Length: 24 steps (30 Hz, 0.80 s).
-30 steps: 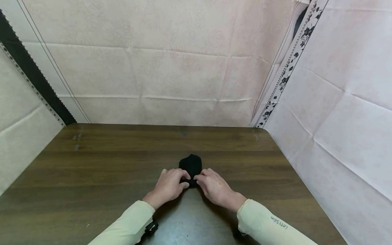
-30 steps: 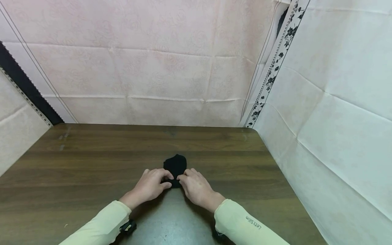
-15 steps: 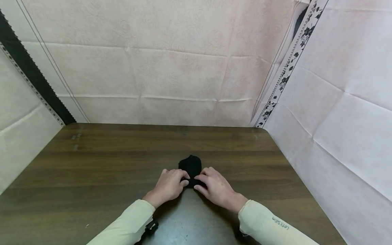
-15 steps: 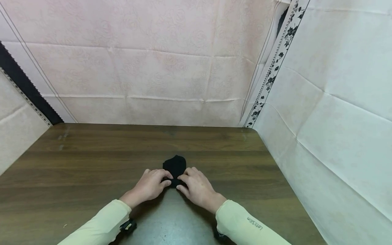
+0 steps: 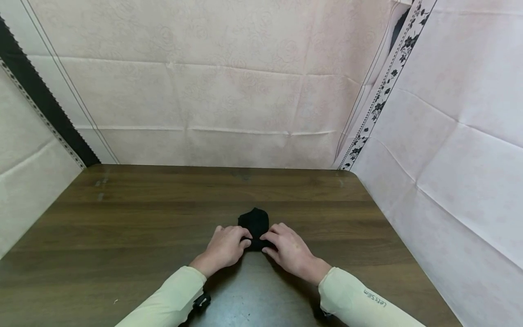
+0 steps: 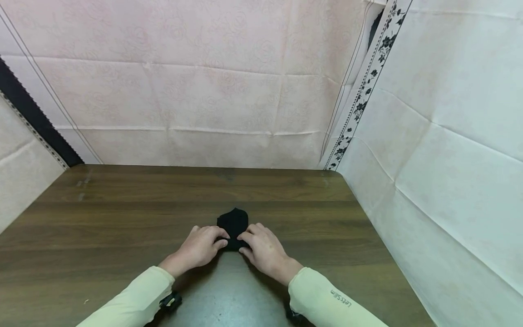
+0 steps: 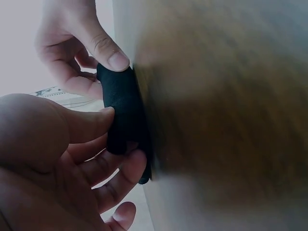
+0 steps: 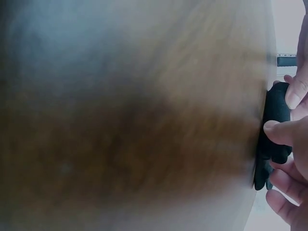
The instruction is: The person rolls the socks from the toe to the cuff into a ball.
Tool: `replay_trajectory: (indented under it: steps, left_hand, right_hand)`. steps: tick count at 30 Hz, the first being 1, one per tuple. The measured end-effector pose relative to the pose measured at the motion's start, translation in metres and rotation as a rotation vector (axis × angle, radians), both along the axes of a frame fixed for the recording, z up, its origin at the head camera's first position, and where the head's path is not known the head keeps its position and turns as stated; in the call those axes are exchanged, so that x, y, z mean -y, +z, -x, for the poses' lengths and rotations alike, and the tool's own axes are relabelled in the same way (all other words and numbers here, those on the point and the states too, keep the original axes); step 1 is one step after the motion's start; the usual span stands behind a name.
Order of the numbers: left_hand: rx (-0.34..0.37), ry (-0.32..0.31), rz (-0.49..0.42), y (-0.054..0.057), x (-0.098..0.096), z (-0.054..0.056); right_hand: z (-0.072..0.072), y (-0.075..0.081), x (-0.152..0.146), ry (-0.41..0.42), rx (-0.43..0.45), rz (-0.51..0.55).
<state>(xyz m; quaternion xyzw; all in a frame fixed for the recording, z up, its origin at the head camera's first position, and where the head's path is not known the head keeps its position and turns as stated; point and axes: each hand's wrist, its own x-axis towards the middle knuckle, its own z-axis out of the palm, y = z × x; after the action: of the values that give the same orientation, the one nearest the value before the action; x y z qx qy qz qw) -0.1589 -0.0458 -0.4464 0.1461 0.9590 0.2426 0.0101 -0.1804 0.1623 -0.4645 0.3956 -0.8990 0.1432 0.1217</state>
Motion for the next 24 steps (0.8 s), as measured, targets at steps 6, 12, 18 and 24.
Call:
replay_trajectory:
  steps: [6, 12, 18, 24]
  left_hand:
    - [-0.037, 0.013, -0.026, -0.0029, 0.0008, -0.0012]
    - [-0.078, 0.027, -0.072, -0.0055, 0.0018, -0.0023]
    - [-0.092, 0.033, -0.083, -0.0047, 0.0015, -0.0022]
    - [-0.074, 0.037, -0.073, -0.0042, 0.0011, -0.0022]
  right_hand:
    - [0.0003, -0.0007, -0.0008, 0.031, -0.017, 0.000]
    - [0.0002, -0.0022, -0.0012, 0.042, -0.035, -0.009]
    - [0.0012, -0.0034, -0.0012, 0.033, -0.030, -0.015]
    - [0.0019, -0.0037, -0.0007, 0.017, -0.014, -0.031]
